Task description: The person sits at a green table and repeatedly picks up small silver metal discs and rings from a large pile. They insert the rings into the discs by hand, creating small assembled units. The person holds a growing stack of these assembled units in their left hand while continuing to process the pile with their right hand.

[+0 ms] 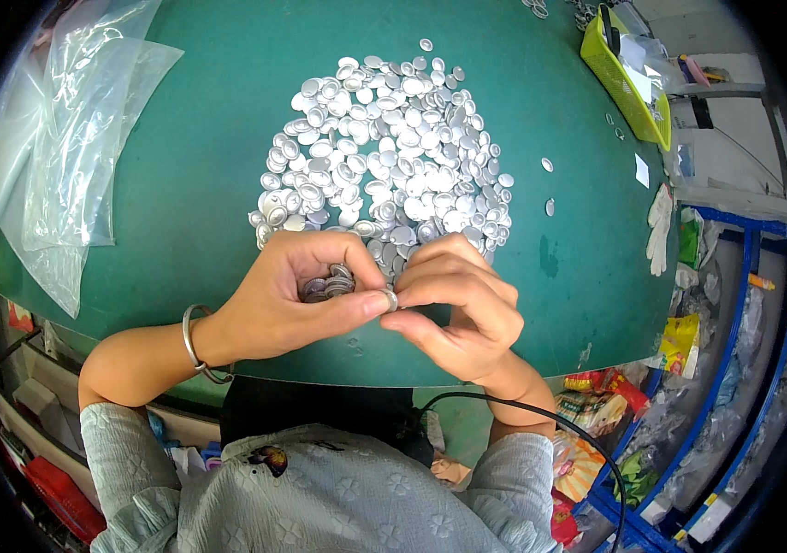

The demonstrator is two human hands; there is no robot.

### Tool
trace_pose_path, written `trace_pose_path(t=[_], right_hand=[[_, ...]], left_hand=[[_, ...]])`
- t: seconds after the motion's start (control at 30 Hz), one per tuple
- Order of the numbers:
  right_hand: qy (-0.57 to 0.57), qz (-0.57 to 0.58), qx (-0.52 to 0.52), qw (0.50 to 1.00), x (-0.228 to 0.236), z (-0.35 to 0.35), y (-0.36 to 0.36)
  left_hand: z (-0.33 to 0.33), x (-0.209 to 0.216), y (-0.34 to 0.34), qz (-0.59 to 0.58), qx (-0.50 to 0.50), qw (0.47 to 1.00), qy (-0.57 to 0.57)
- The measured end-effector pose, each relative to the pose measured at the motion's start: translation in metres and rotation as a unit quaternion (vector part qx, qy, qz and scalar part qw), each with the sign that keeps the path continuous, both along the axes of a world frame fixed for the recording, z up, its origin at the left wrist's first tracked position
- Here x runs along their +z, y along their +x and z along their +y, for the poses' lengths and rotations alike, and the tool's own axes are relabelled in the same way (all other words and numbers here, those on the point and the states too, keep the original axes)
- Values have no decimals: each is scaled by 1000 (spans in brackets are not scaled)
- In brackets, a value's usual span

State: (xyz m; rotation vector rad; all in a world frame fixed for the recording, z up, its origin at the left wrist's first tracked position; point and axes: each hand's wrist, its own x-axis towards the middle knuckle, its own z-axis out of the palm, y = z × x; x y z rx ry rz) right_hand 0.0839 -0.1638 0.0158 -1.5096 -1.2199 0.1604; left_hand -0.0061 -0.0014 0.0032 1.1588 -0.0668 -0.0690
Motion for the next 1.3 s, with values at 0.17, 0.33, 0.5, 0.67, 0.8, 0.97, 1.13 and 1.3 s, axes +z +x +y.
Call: trace_pose_path(t=[0.17,0.33,0.5,0.67,0.8,0.97,1.13,1.3], right_hand=[[-21,95,-27,995,2,2,-5],[-6,175,9,984,-5,-3,2],[13,237,3,971,-5,-2,1],[-5,243,5,970,-7,-3,1],[12,338,-57,939,-5,-3,-8],[-61,75,9,995,3,0,10],[-110,22,-215,970,18,-29,43],[-286,-377,-474,743,-7,-123,117]], left_hand=[[5,3,1,61,-52,996,-40],[3,3,0,87,-78,990,-79],[1,3,1,58,-69,996,-23],[2,3,0,65,-75,995,-34],[3,6,1,83,-73,993,-35],[3,5,3,100,-90,990,-49],[3,1,5,98,-133,986,4],[-1,0,8,115,-124,986,11]])
